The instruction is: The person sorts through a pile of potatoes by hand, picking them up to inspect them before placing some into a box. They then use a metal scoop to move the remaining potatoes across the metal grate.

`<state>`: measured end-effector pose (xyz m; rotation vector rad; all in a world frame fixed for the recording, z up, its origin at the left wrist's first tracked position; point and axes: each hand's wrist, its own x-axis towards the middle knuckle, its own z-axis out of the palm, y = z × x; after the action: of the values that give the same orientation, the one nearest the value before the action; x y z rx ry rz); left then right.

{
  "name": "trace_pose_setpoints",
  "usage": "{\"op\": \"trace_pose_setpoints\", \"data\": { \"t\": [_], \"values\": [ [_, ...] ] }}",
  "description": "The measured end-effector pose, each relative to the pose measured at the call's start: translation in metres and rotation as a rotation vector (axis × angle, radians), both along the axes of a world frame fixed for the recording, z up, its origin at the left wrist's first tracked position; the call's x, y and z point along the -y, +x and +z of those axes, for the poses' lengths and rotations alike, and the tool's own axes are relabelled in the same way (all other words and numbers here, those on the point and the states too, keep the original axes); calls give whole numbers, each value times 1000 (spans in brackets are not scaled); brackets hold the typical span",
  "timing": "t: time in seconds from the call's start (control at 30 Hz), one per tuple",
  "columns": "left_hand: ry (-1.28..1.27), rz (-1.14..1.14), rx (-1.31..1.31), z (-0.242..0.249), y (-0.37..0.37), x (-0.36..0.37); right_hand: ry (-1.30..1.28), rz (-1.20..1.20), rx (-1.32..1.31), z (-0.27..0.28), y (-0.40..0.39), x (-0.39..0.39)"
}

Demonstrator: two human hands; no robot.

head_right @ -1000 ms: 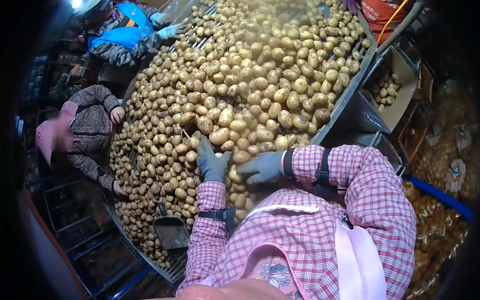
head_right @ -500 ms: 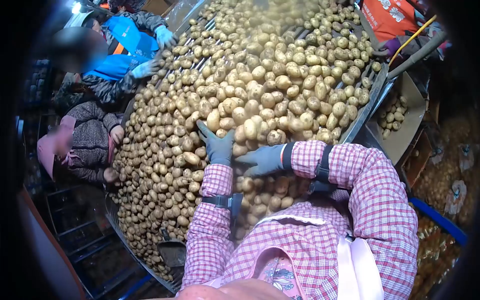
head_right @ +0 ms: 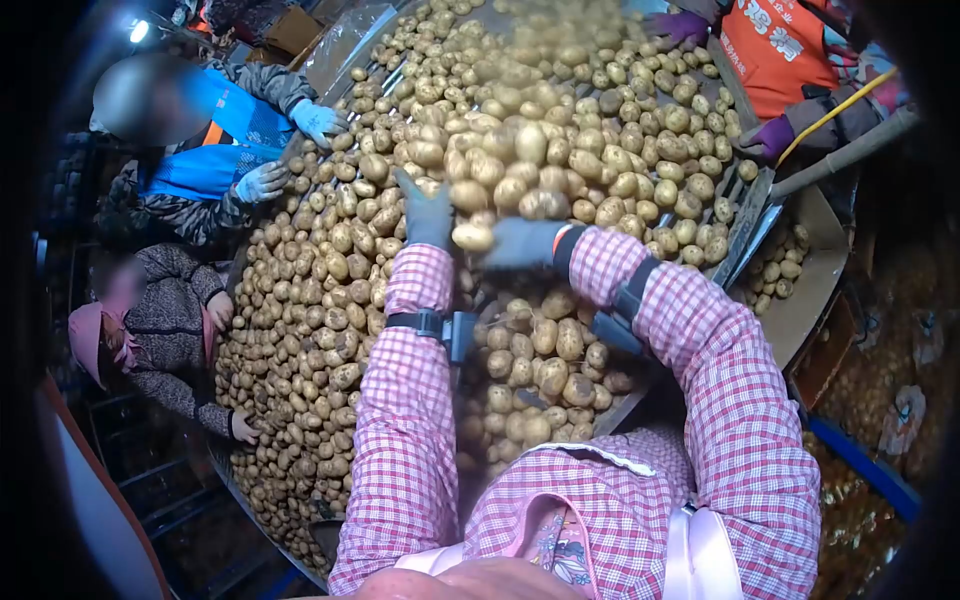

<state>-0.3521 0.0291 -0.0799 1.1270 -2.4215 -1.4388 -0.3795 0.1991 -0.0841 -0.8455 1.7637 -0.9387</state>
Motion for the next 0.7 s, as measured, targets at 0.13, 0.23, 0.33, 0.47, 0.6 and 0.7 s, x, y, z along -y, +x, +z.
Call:
{"op": "trace_pose_setpoints", "data": {
  "t": [0.13, 0.23, 0.33, 0.47, 0.6, 0.7],
  "values": [
    [-200, -248, -188, 8, 63, 38, -77, -202, -185, -19, -51, -4],
    [-774, -97, -5, 17, 157, 107, -247, -318, 38, -39, -67, -21],
    [-864, 184, 235, 31, 272, 163, -290, -356, -72, -3, -56, -61],
    [-431, 504, 480, 8, 330, 192, -281, -587, 300, 46, -35, -123],
    [-465, 469, 409, 7, 305, 189, -259, -660, 231, 48, -64, -151],
    [-213, 346, 49, 11, 274, 185, -303, -706, -16, 31, -117, -124]
  ]
}}
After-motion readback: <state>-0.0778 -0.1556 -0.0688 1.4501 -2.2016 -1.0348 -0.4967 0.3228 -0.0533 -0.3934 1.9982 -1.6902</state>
